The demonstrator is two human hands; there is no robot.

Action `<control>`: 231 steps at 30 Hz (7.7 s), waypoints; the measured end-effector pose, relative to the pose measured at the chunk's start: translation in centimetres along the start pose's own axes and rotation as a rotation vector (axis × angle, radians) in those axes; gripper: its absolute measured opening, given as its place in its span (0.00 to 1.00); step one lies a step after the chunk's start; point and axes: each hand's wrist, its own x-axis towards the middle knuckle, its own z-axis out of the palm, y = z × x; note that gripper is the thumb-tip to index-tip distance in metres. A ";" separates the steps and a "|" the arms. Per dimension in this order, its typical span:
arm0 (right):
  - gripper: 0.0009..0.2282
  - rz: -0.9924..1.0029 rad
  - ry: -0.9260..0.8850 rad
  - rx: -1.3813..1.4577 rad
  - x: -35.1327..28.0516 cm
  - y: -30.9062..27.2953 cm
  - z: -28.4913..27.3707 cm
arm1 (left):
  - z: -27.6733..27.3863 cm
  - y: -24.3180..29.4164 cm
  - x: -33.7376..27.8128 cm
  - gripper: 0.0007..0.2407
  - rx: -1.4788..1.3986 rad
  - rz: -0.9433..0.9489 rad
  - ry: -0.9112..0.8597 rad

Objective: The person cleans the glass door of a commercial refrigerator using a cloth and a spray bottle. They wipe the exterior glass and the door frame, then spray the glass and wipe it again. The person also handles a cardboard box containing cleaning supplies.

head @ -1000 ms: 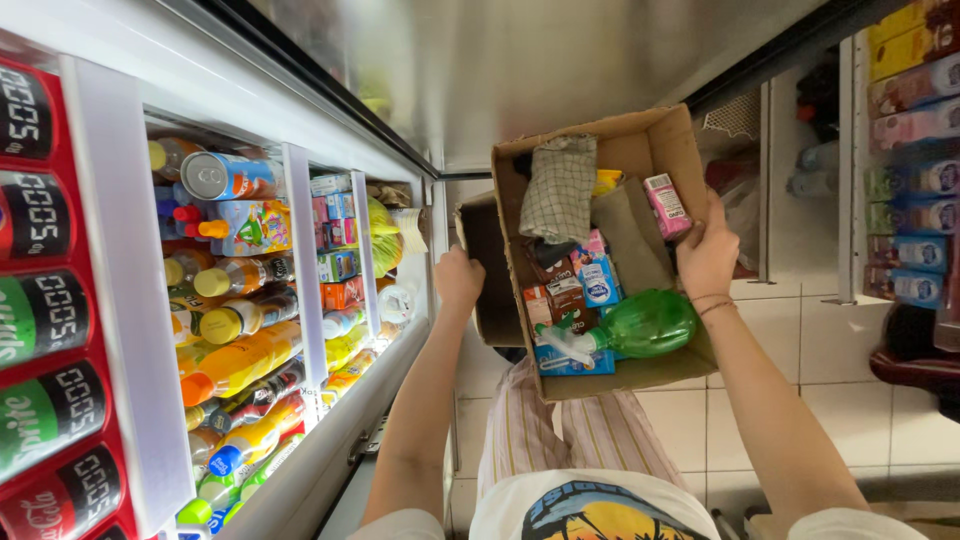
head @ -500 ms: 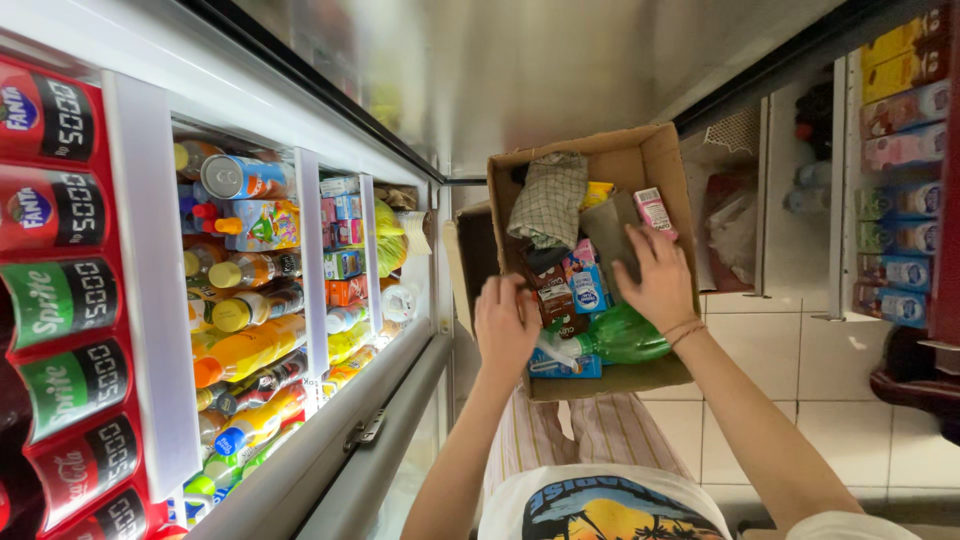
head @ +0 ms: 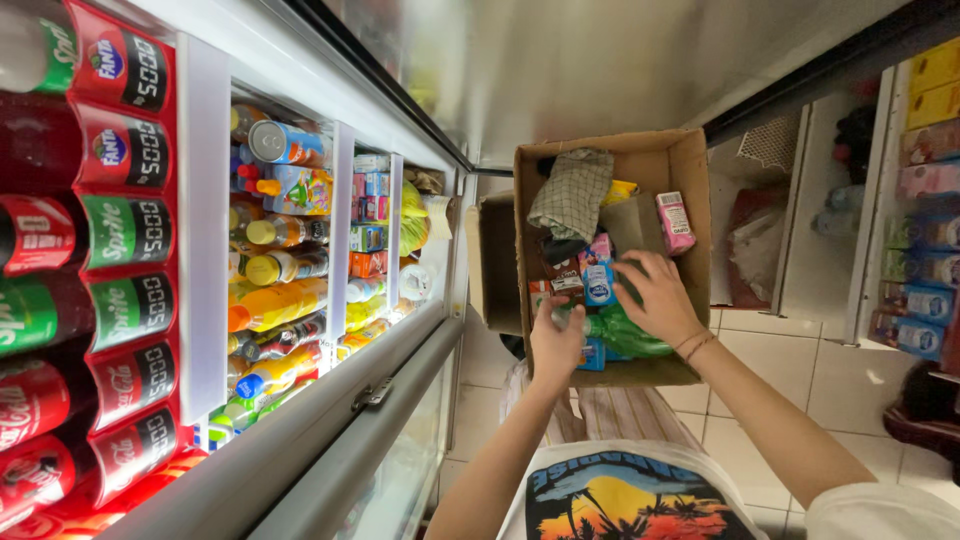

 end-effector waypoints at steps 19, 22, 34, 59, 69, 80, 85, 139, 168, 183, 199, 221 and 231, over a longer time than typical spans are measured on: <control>0.36 0.156 0.116 0.714 7.6 -12.0 -18.9 | -14.8 38.0 -14.1 0.26 0.234 1.108 0.042; 0.40 -0.044 0.137 0.738 10.8 -16.0 -23.4 | -19.9 42.0 -14.9 0.39 0.170 1.259 0.066; 0.50 -0.509 0.475 0.645 20.3 -31.3 -34.0 | -27.9 52.8 -11.0 0.18 -0.121 1.470 0.337; 0.41 -0.140 0.951 0.457 19.5 -28.4 -33.8 | -21.2 59.2 -7.1 0.17 -0.046 1.603 0.149; 0.42 -0.023 1.059 0.403 14.9 -25.0 -33.3 | -14.6 57.6 -7.3 0.15 -0.050 1.630 -0.031; 0.42 -0.037 0.680 0.540 16.8 -27.2 -25.7 | -21.8 48.4 -3.1 0.12 -0.045 1.344 0.114; 0.43 -0.073 0.536 0.569 18.6 -29.1 -22.5 | -24.6 45.2 -1.5 0.13 -0.083 1.263 0.241; 0.43 -0.477 -0.323 0.989 29.4 -34.7 -8.2 | -37.8 33.8 0.7 0.12 -0.036 0.828 0.961; 0.42 -0.467 0.025 0.825 25.0 -38.7 -9.4 | -39.4 34.8 -3.9 0.15 -0.033 0.950 0.838; 0.41 -0.313 0.147 0.621 29.0 -31.6 -6.6 | -34.8 32.2 9.6 0.11 -0.122 0.922 0.606; 0.44 -0.177 -0.053 0.678 22.4 -22.3 2.5 | -27.3 20.3 11.1 0.15 -0.207 0.764 0.471; 0.27 0.338 0.113 -0.063 1.2 3.3 0.3 | -5.1 9.7 2.6 0.09 -0.284 0.620 0.028; 0.14 0.589 0.186 0.128 2.1 4.9 1.5 | 1.8 7.1 4.4 0.16 -0.056 0.469 -0.142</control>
